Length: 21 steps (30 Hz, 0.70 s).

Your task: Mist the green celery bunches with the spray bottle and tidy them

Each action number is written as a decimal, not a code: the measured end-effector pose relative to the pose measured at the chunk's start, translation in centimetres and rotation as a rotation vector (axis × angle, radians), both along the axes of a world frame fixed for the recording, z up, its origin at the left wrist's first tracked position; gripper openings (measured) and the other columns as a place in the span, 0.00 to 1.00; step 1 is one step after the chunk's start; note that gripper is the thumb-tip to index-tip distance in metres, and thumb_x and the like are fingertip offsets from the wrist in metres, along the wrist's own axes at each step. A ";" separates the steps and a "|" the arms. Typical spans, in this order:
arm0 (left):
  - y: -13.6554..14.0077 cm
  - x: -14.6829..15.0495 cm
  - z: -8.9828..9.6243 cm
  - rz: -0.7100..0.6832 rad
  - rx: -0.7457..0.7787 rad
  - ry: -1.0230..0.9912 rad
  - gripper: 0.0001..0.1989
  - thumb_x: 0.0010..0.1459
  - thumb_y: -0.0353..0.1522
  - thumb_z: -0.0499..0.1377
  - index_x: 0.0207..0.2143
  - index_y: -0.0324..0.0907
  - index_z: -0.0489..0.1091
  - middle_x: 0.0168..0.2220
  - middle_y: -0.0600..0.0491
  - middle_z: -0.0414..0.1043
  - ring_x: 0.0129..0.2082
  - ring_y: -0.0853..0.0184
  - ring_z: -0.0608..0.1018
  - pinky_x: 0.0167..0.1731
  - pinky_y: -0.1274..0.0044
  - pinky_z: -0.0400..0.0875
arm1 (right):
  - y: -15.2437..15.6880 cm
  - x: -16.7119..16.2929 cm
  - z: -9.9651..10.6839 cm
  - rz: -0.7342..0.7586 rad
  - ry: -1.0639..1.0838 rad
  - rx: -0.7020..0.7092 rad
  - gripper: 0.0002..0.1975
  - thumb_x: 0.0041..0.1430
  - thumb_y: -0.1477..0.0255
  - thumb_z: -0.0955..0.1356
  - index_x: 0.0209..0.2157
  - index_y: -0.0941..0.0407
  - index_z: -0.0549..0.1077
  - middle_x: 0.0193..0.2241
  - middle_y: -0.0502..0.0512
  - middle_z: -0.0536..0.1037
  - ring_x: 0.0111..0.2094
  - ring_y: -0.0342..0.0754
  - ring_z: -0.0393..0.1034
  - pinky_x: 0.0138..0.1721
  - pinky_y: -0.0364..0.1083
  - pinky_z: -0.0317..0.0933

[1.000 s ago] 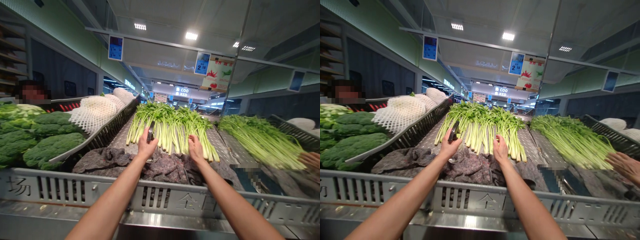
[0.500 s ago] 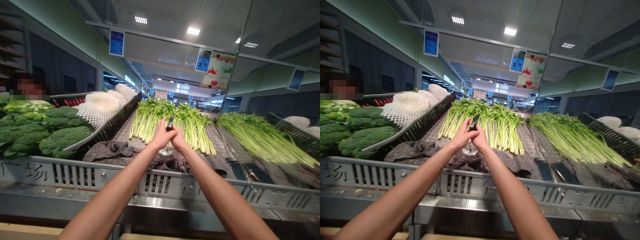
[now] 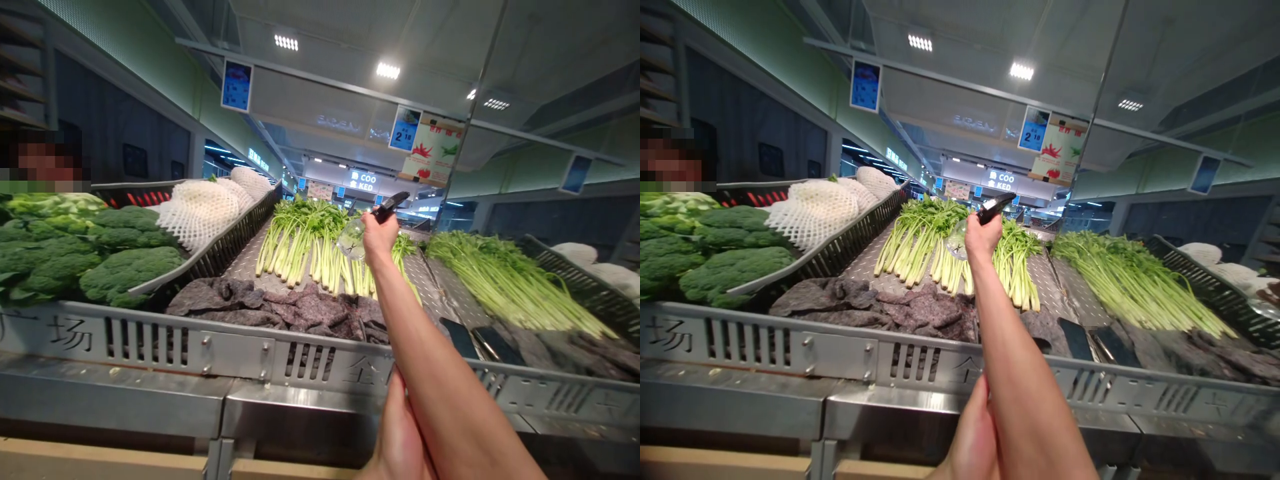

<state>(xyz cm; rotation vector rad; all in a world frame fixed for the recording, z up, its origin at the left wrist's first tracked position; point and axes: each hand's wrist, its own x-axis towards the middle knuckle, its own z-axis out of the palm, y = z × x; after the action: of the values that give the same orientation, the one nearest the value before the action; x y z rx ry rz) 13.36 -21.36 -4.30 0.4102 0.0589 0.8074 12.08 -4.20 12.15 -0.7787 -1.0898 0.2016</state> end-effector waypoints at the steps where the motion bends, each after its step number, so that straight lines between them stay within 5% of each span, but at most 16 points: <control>1: 0.2 -0.4 0.7 0.014 -0.027 -0.019 0.30 0.53 0.48 0.42 0.45 0.35 0.65 0.39 0.44 0.72 0.44 0.57 0.71 0.46 0.69 0.60 | 0.0 0.0 -0.3 0.001 -0.012 0.001 0.12 0.43 0.71 0.62 0.33 0.58 0.62 0.31 0.51 0.68 0.35 0.45 0.64 0.38 0.49 0.60; 6: 2.1 -2.9 3.5 0.125 0.010 -0.124 0.28 0.54 0.45 0.44 0.45 0.31 0.64 0.42 0.41 0.70 0.44 0.59 0.72 0.46 0.69 0.62 | -0.4 0.2 -1.0 0.013 -0.079 0.024 0.14 0.43 0.71 0.62 0.36 0.58 0.62 0.31 0.51 0.69 0.33 0.44 0.65 0.37 0.48 0.59; 10: 6.2 -6.8 5.6 0.502 0.011 -0.171 0.27 0.56 0.44 0.40 0.45 0.31 0.62 0.45 0.39 0.67 0.44 0.62 0.72 0.44 0.73 0.66 | -0.6 1.9 -1.1 -0.018 -0.144 0.098 0.13 0.42 0.71 0.63 0.34 0.57 0.64 0.29 0.50 0.70 0.30 0.43 0.65 0.36 0.46 0.59; 12: 8.8 -9.1 6.7 0.578 0.090 -0.081 0.28 0.56 0.44 0.38 0.44 0.30 0.62 0.46 0.36 0.66 0.44 0.62 0.72 0.43 0.72 0.67 | -0.1 3.3 -1.6 -0.085 -0.178 0.101 0.13 0.40 0.72 0.64 0.32 0.57 0.66 0.27 0.50 0.70 0.28 0.43 0.64 0.34 0.45 0.58; 16: 13.8 -13.0 8.1 0.922 0.541 0.641 0.32 0.57 0.42 0.32 0.39 0.29 0.67 0.45 0.38 0.68 0.44 0.66 0.72 0.41 0.77 0.66 | 1.4 6.1 -3.4 -0.160 -0.189 0.016 0.12 0.38 0.70 0.65 0.29 0.58 0.67 0.24 0.49 0.69 0.24 0.42 0.62 0.30 0.43 0.57; 19: 16.8 -14.8 7.8 1.235 0.780 1.253 0.25 0.53 0.40 0.45 0.44 0.30 0.65 0.52 0.41 0.60 0.54 0.64 0.61 0.48 0.75 0.59 | 2.2 7.3 -4.7 -0.181 -0.219 -0.047 0.12 0.38 0.68 0.66 0.28 0.58 0.68 0.22 0.48 0.69 0.23 0.41 0.60 0.27 0.42 0.54; 21: 18.0 -15.1 6.9 1.237 0.924 1.576 0.30 0.47 0.39 0.54 0.51 0.34 0.58 0.58 0.43 0.49 0.59 0.59 0.50 0.54 0.68 0.49 | 2.5 7.7 -5.4 -0.158 -0.249 -0.086 0.12 0.39 0.66 0.65 0.27 0.59 0.69 0.20 0.48 0.69 0.22 0.41 0.59 0.27 0.42 0.54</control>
<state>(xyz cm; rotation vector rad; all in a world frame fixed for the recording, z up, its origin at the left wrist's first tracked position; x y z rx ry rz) -1.77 -3.34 2.58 1.9298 1.5774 1.4919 19.80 -1.70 6.76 -0.9823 -1.2534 0.0169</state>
